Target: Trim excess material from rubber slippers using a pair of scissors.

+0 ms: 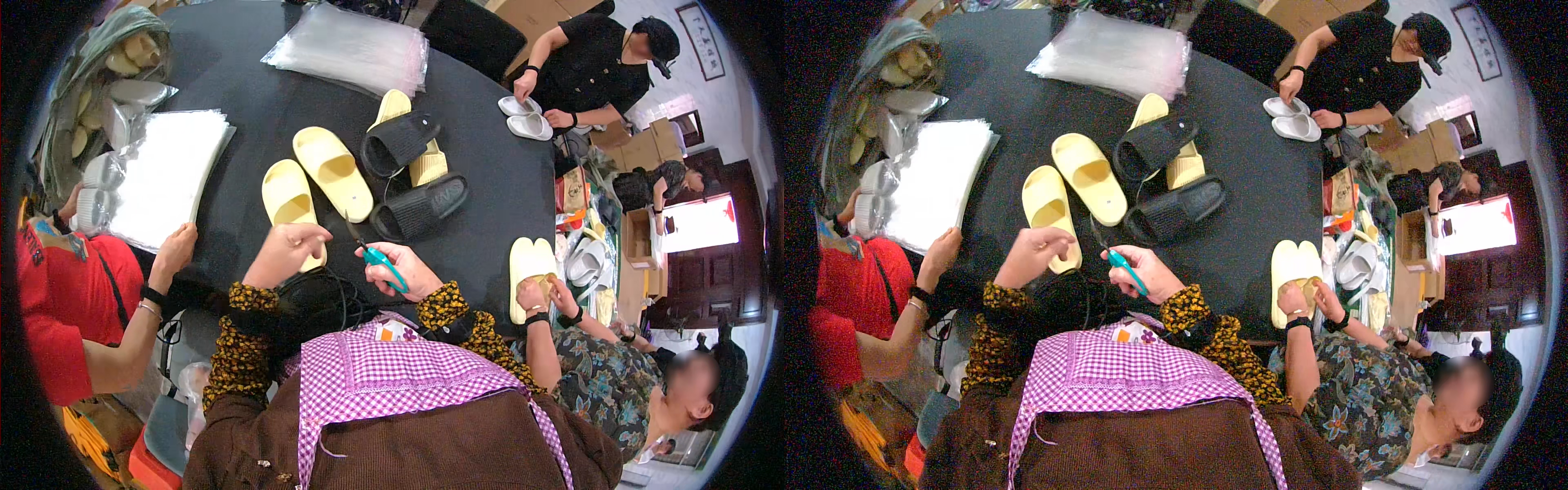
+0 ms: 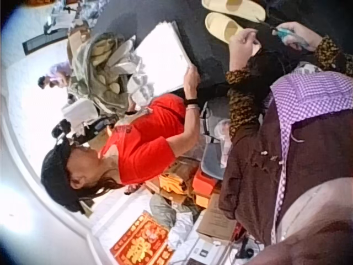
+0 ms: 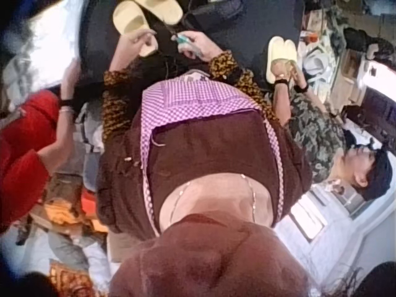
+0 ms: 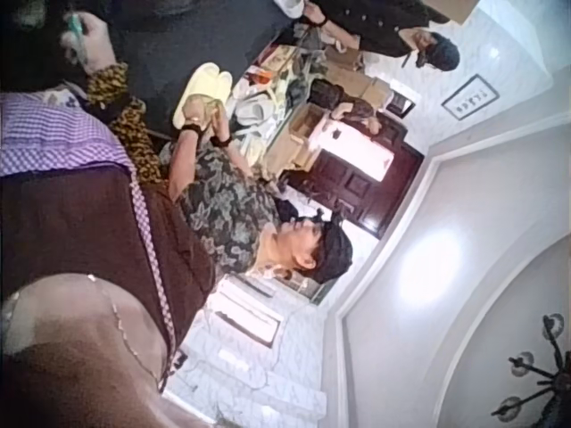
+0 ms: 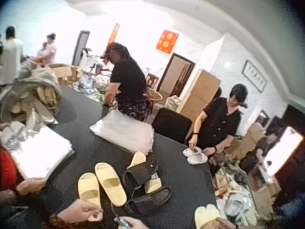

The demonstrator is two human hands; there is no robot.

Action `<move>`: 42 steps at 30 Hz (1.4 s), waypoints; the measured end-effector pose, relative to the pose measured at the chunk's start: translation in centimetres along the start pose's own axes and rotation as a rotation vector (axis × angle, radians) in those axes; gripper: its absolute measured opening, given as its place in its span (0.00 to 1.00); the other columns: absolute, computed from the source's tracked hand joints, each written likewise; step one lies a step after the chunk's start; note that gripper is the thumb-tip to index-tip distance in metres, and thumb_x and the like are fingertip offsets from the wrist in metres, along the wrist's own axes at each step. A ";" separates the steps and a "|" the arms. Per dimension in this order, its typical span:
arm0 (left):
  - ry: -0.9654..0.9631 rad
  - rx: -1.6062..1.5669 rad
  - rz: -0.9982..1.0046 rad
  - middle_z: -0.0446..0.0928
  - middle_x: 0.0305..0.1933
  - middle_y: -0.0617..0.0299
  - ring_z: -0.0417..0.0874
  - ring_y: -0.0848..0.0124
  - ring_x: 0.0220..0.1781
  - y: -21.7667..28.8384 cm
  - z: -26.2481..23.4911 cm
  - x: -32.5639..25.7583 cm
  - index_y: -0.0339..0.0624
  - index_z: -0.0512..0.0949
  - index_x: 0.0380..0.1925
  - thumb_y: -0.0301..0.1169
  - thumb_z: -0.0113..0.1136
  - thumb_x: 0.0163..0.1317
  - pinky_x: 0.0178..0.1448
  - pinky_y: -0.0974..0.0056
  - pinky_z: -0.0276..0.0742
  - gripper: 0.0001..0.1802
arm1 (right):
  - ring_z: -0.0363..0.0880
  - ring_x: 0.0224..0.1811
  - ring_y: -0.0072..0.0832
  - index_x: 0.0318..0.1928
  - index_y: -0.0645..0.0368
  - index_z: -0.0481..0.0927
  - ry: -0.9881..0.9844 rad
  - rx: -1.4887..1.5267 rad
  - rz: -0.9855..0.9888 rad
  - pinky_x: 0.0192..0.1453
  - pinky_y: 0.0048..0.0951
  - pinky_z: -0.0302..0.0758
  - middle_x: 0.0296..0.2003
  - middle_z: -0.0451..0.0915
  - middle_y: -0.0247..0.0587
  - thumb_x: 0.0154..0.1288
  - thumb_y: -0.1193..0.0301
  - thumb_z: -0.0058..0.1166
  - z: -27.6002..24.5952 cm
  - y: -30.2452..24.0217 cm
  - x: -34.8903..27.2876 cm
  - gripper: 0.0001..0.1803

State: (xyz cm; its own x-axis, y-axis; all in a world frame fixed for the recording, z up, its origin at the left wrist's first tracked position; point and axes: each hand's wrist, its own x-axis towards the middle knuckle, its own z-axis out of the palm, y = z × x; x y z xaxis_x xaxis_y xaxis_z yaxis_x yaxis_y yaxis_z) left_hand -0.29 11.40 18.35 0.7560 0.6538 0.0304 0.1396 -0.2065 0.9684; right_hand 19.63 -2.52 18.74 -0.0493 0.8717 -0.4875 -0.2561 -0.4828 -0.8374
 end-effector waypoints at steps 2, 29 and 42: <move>0.078 -0.019 -0.015 0.76 0.20 0.62 0.76 0.78 0.22 -0.1 -1.5 -0.1 0.31 0.79 0.34 0.23 0.54 0.58 0.28 0.72 0.72 0.07 | 0.69 0.17 0.15 0.52 0.62 0.71 0.015 -0.027 0.006 0.17 0.16 0.65 0.24 0.74 0.31 0.54 0.73 0.56 0.0 0.1 -0.2 0.23; 0.119 0.877 -0.395 0.76 0.39 0.42 0.76 0.47 0.44 -10.8 -8.2 -14.8 0.29 0.75 0.43 0.31 0.48 0.62 0.49 0.53 0.71 0.16 | 0.71 0.19 0.16 0.49 0.65 0.73 0.231 -0.257 -0.138 0.16 0.17 0.67 0.23 0.75 0.31 0.55 0.68 0.57 -6.8 -0.9 1.2 0.21; -0.630 0.336 0.495 0.76 0.35 0.48 0.77 0.53 0.38 13.3 8.3 -0.9 0.32 0.75 0.36 0.24 0.57 0.53 0.43 0.57 0.72 0.10 | 0.74 0.17 0.18 0.33 0.63 0.78 0.094 -0.629 -0.151 0.16 0.21 0.70 0.19 0.76 0.33 0.48 0.67 0.56 -7.6 -5.4 3.8 0.13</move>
State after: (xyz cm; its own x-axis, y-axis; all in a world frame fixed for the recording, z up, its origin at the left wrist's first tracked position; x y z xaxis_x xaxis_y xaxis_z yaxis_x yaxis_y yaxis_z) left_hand 6.17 2.01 29.14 0.9791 -0.0725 0.1902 -0.1928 -0.6298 0.7525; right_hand 28.15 2.73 19.56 0.0351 0.9364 -0.3492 0.3613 -0.3377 -0.8692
